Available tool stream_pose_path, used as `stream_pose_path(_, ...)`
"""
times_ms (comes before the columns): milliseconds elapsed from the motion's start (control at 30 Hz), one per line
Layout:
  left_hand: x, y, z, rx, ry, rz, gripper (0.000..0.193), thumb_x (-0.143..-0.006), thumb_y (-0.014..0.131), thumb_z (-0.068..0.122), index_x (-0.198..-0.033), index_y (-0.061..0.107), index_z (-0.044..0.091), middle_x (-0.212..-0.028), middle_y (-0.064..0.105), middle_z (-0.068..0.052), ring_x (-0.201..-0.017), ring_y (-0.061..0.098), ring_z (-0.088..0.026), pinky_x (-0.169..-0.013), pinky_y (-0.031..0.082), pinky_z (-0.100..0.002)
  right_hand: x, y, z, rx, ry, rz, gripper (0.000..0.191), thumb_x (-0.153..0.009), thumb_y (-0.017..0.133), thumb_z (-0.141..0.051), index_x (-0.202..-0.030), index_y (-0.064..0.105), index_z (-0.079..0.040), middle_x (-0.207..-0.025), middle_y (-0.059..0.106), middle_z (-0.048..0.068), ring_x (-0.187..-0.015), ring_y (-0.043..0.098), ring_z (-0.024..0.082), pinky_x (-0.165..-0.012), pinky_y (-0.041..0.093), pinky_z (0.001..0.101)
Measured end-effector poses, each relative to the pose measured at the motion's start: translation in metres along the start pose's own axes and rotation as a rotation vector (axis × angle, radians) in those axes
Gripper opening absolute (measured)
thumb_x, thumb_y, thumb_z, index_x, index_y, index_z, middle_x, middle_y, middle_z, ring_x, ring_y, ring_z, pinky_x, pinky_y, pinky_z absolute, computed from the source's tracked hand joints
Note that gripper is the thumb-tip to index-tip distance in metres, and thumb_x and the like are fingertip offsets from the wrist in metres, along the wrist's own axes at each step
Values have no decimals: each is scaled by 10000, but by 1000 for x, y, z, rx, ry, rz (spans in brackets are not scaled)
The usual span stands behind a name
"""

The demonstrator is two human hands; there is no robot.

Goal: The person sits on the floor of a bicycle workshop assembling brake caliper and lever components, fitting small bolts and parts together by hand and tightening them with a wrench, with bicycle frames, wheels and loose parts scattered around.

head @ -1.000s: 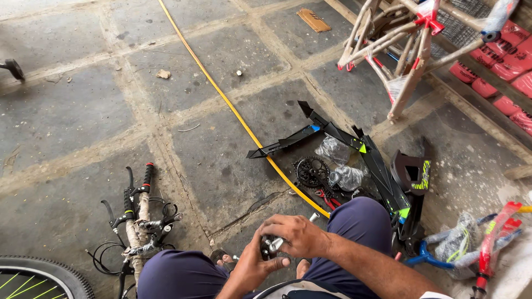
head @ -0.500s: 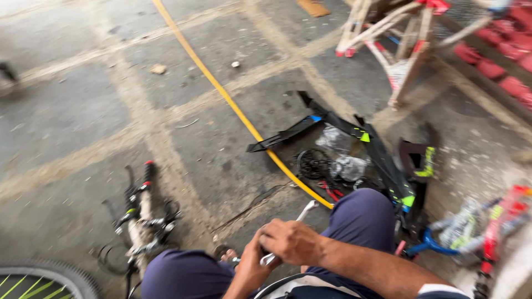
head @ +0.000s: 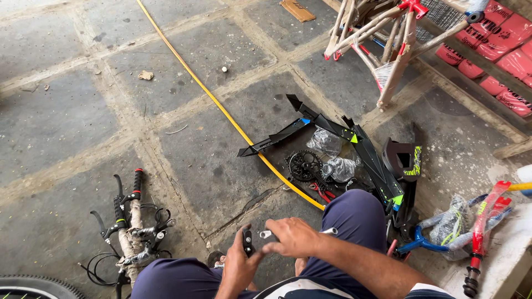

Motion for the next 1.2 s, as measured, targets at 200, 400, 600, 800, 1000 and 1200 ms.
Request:
stream_pose_path(200,-5,7,6,-84,16,14,613,-917,674,281,-1467,440,143,-958,752,-209,-899,727,-390,-780,539,-470,0,16,1,-344,-10,216,248,-959,681,-278,-930,679,-32,-815,695,135,-762,703,307,-683,518,411)
stream_pose_path(400,4,14,-12,-158,166,139,591,-953,624,254,-1470,397,82,-990,701,-262,-906,657,-485,-754,490,-566,-11,50,8,-268,-87,246,164,-931,694,-212,-1011,724,-72,-794,660,146,-726,603,252,-634,501,391)
stream_pose_path(600,12,13,-18,-242,223,168,558,-970,615,259,-1463,432,72,-898,714,-247,-816,681,-467,-695,502,-579,-3,44,2,-445,16,202,151,-922,704,-201,-1005,712,-75,-842,683,120,-719,654,313,-635,521,381)
stream_pose_path(800,8,35,-25,-373,230,-82,561,-979,597,303,-1464,414,90,-848,721,-205,-765,704,-427,-660,527,-568,5,-5,1,358,-550,90,116,-824,708,-186,-822,642,-90,-800,587,96,-811,611,326,-744,461,467)
stream_pose_path(1000,10,22,-33,-42,132,69,561,-932,675,287,-1412,453,101,-960,718,-232,-886,668,-478,-729,504,-564,10,5,-7,-201,-212,186,135,-929,728,-108,-996,690,2,-870,678,89,-792,641,193,-701,497,357)
stream_pose_path(1200,15,15,-16,-107,191,165,598,-946,626,194,-1471,389,32,-909,726,-209,-820,673,-467,-694,482,-585,13,50,0,-677,152,150,144,-1019,692,-111,-1038,712,30,-796,664,26,-678,565,57,-588,459,241)
Point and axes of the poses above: each hand's wrist, its own x-axis away from the middle knuckle, its own y-axis out of the palm, z = x × y, the point moved 1 cm from there along -x, towards the middle knuckle
